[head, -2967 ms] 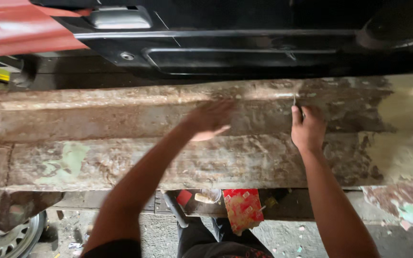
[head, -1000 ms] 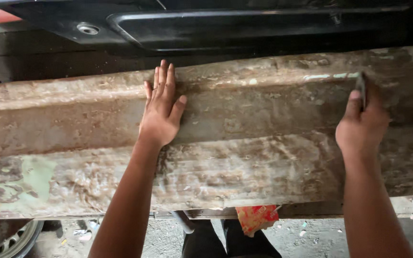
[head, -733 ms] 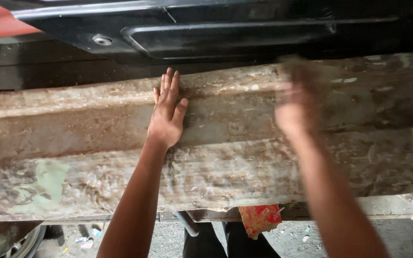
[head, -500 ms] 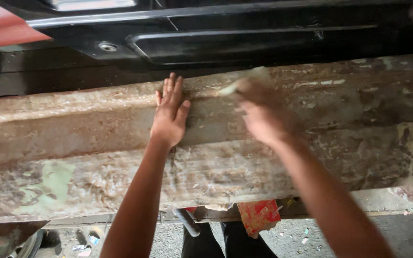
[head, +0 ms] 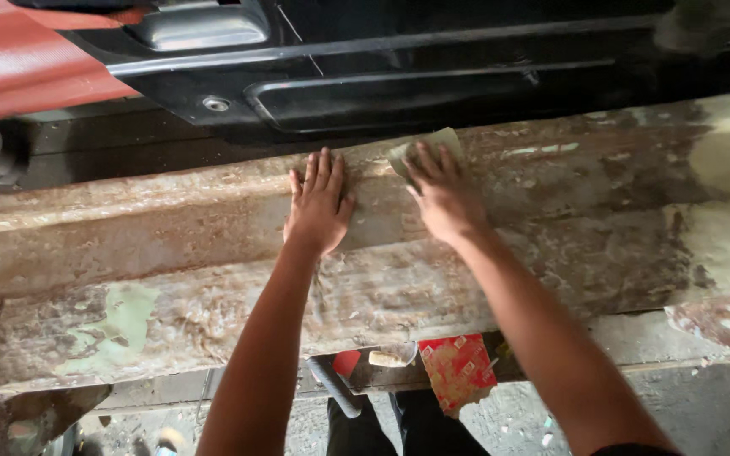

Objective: The person sands a long wooden beam placed on a workbench using a sanding block. They move the sanding block back and forth along the length of the beam, applying pressure with both hands to smooth the surface.

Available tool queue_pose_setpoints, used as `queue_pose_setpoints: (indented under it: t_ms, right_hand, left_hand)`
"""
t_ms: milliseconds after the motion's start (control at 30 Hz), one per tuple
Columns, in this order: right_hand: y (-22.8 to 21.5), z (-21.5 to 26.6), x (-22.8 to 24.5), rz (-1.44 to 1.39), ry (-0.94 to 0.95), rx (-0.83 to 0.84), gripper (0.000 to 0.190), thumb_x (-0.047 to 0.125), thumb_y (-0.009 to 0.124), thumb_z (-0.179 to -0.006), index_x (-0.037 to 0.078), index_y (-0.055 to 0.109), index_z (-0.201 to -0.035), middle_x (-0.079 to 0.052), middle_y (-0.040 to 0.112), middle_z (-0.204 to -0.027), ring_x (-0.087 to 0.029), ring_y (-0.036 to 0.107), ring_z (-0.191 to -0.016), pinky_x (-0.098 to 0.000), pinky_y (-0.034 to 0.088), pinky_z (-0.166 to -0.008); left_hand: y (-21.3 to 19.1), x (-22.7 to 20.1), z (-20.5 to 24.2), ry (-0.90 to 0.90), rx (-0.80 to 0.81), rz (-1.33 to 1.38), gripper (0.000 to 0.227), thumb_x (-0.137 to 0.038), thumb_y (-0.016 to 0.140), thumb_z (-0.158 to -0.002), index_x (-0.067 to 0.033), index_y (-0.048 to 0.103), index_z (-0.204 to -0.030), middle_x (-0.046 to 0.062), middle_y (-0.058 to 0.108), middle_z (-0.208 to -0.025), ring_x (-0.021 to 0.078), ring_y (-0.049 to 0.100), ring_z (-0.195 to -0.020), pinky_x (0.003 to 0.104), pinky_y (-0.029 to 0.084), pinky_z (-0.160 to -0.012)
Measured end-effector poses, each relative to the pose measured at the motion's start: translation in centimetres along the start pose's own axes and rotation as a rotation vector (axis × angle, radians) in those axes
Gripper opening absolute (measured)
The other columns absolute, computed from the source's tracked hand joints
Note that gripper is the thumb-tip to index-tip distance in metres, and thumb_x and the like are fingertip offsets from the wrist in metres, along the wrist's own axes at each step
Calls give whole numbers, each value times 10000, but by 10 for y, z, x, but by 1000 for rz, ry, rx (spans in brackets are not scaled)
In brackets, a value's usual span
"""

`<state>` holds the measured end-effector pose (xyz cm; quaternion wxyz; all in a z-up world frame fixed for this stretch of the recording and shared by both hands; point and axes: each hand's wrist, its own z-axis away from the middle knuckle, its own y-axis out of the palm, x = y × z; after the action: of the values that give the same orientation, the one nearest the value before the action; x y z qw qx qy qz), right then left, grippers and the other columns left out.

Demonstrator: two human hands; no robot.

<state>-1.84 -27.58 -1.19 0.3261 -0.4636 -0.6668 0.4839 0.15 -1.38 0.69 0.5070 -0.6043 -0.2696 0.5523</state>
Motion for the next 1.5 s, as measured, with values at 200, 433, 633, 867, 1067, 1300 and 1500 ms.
queue_pose_setpoints:
  t_ms: [200,433,633,867,1067,1300,1500]
  right_hand:
    - [-44,28,-117,-88,649,417,626,52,578,-891,167,543,-1505,-87,569,-1569,-341,565,-1374,-460,516,-1085]
    - [9,-9,-21,-12,353,316,554,233,531,-1020,214,459,-1569,-70,412,-1661,-319,425,-1482,-500,402,-1162]
    - [-46,4,-47,-118,420,372,585,466,510,-1082,183,424,-1587,-92,337,-1693,-303,362,-1554,-487,330,-1267]
    - [-25,-5,-23,17,570,402,549,291,473,-1032,220,434,-1575,-118,243,-1732,-322,249,-1611,-474,193,-1314]
    - [1,2,-7,-216,248,413,523,270,465,-1035,166,446,-1547,-85,308,-1673,-369,287,-1492,-510,203,-1217]
    - [-15,17,-63,-69,656,482,461,210,436,-1024,243,599,-1455,-59,449,-1628,-286,481,-1452,-437,426,-1137]
    - [12,-27,50,-13,81,165,403,326,437,-1004,249,704,-1296,-64,421,-1571,-312,479,-1385,-413,525,-954]
  left_hand:
    - [-23,25,53,18,144,-1,848,-557,399,-1010,-114,66,-1651,143,-11,-1708,340,-3,-1568,611,-34,-1212]
    - [-20,27,70,-286,38,-112,792,-594,409,-965,-200,209,-1623,91,103,-1710,286,85,-1585,585,21,-1235]
    - [-34,36,95,-271,17,-138,770,-550,446,-938,-232,275,-1618,99,162,-1703,288,125,-1570,613,38,-1226]
    - [-36,38,95,-318,57,-150,752,-573,426,-964,-231,241,-1608,79,139,-1699,294,102,-1565,615,26,-1224]
    - [-38,39,98,-320,59,-160,758,-536,440,-956,-229,234,-1618,81,133,-1707,302,109,-1570,611,37,-1225]
    - [-42,35,102,-328,28,-129,754,-527,471,-949,-221,279,-1611,95,183,-1701,307,145,-1565,616,52,-1235]
    - [-43,38,99,-330,12,-91,742,-540,473,-949,-221,308,-1599,99,217,-1686,309,161,-1559,621,58,-1234]
